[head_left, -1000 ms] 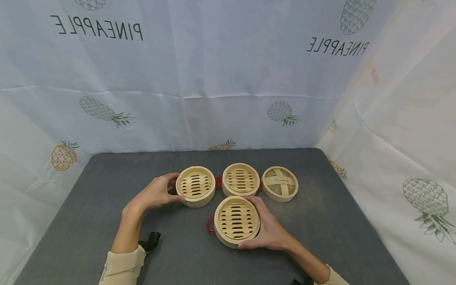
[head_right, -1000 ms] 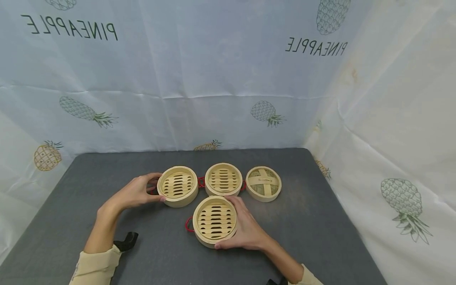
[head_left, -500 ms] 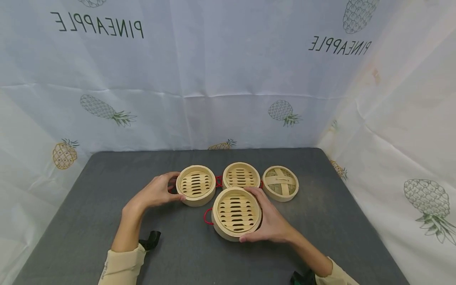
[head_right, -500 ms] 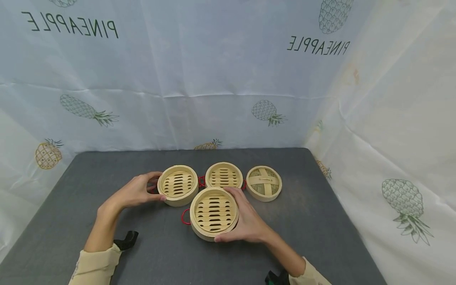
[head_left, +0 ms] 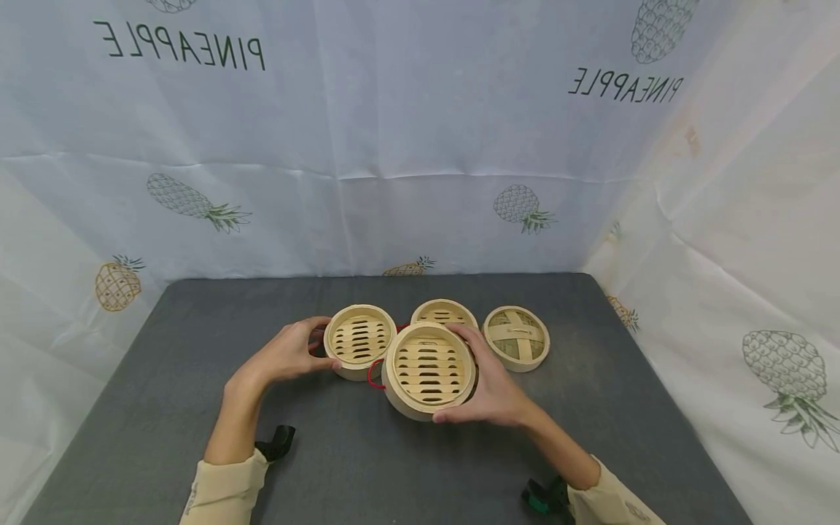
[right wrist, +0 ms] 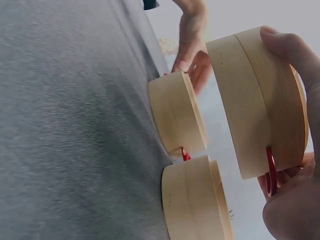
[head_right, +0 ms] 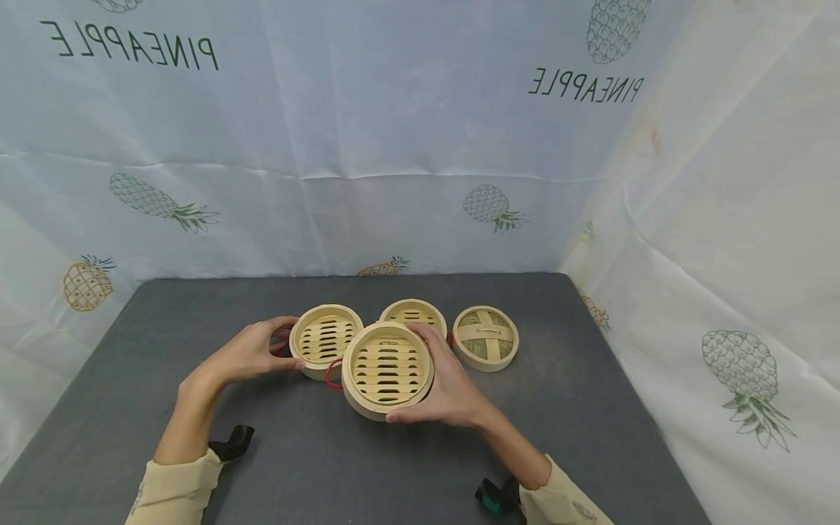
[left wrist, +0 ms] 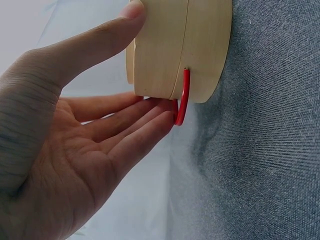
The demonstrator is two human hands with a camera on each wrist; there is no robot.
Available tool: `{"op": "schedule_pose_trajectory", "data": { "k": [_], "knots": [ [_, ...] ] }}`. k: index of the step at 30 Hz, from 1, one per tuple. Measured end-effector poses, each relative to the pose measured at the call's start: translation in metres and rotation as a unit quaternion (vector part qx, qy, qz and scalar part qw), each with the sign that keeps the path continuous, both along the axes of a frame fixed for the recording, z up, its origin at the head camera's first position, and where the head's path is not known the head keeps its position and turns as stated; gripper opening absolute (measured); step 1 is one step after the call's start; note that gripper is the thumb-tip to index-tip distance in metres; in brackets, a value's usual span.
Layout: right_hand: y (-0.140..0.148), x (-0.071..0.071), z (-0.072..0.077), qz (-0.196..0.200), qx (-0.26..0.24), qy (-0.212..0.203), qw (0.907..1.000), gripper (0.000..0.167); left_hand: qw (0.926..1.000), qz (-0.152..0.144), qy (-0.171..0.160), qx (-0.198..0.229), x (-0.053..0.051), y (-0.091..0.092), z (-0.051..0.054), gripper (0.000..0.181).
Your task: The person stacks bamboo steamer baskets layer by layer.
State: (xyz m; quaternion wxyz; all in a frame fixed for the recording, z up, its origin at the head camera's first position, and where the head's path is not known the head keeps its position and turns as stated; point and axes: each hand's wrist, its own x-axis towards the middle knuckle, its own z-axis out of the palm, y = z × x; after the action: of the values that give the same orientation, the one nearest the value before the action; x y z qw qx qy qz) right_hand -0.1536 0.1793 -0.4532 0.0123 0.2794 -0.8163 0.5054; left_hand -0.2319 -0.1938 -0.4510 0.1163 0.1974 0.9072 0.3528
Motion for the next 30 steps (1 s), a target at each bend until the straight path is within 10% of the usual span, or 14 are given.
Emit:
{"op": "schedule_pose_trajectory", "data": {
  "k": [30],
  "knots": [
    [-0.019,-0.029,0.013,-0.036,-0.025,-0.007,0.9990,0.125,0.9999,0.004,-0.008,-0.006,-0.001,-0.001,0.000,0.089]
  ]
}}
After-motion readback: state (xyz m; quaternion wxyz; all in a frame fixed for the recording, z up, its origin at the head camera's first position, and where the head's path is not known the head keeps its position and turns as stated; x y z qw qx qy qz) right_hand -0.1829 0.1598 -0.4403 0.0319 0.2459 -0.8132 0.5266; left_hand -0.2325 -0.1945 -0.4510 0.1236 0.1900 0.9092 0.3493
